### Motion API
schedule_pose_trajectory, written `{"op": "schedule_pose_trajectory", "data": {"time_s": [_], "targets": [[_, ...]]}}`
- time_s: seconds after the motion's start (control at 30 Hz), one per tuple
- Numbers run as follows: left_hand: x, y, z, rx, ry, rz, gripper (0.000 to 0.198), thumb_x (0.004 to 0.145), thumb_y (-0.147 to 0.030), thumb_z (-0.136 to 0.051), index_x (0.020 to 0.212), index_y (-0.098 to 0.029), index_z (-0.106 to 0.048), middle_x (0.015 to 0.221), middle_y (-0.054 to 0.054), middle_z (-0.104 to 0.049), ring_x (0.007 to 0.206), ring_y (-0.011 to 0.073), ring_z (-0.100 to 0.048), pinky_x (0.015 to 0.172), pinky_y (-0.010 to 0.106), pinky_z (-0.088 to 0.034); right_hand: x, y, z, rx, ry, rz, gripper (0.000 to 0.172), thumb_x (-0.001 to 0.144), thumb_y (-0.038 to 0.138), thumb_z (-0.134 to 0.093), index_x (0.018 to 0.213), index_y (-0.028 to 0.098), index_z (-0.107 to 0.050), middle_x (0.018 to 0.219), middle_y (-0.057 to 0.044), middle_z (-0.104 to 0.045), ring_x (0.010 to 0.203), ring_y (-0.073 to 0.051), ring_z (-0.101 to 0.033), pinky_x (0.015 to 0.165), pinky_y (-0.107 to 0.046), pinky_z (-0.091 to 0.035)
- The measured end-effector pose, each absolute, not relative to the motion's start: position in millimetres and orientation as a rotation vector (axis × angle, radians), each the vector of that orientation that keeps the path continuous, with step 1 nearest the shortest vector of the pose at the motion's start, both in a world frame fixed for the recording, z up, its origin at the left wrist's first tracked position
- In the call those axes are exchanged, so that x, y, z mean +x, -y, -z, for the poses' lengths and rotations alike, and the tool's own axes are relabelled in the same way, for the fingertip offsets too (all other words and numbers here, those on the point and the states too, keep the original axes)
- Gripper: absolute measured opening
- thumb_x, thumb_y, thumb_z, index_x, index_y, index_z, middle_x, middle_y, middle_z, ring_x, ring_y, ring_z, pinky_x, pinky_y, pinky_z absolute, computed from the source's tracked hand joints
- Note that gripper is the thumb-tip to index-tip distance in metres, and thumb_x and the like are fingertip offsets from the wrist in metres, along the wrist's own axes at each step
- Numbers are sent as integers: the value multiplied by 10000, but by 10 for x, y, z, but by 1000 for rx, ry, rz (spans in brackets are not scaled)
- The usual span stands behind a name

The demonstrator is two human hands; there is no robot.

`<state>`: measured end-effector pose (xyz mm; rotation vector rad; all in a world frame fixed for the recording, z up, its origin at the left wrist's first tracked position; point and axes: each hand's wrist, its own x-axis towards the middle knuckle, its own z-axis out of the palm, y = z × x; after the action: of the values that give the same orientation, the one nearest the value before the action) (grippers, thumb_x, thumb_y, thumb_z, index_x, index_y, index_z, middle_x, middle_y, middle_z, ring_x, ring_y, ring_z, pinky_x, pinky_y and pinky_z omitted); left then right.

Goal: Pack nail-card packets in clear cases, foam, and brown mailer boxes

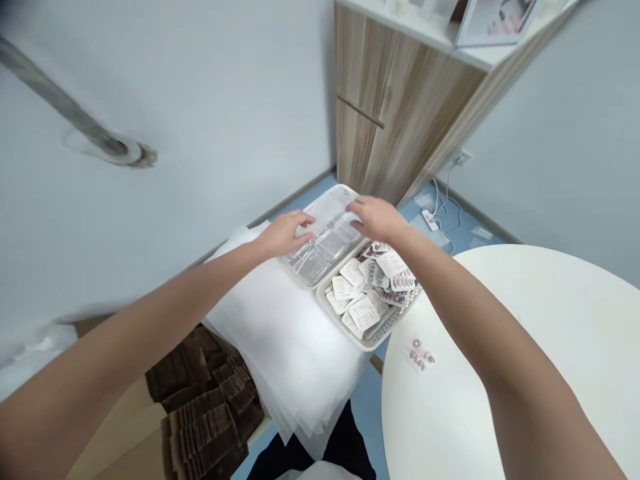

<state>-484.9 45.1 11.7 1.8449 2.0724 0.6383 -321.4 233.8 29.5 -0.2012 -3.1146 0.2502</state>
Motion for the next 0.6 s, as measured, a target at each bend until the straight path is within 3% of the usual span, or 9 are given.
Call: {"op": "schedule_pose_trajectory", "data": {"time_s": [0.27,0.6], "targets": [[-4950,-963,154,1856,-2285,-642,368,786,-388,-473,1100,-199,-500,1189,73,-486,1097,233,-428,899,381,-332,-3385,-2755,88,-327,2907,-253,545,752,449,-519,1217,188,-404,1105,-119,-494,996,-297,-468,760,-425,-391],[-4848,-1232,386,1765,-2204,-733,407,776,-395,-491,1155,-249,-480,1268,51,-453,1208,261,-329,972,425,-249,-3518,-2707,387,-533,2811,-377,296,830,364,-427,1055,196,-520,1016,-85,-576,926,-249,-536,719,-373,-402]]}}
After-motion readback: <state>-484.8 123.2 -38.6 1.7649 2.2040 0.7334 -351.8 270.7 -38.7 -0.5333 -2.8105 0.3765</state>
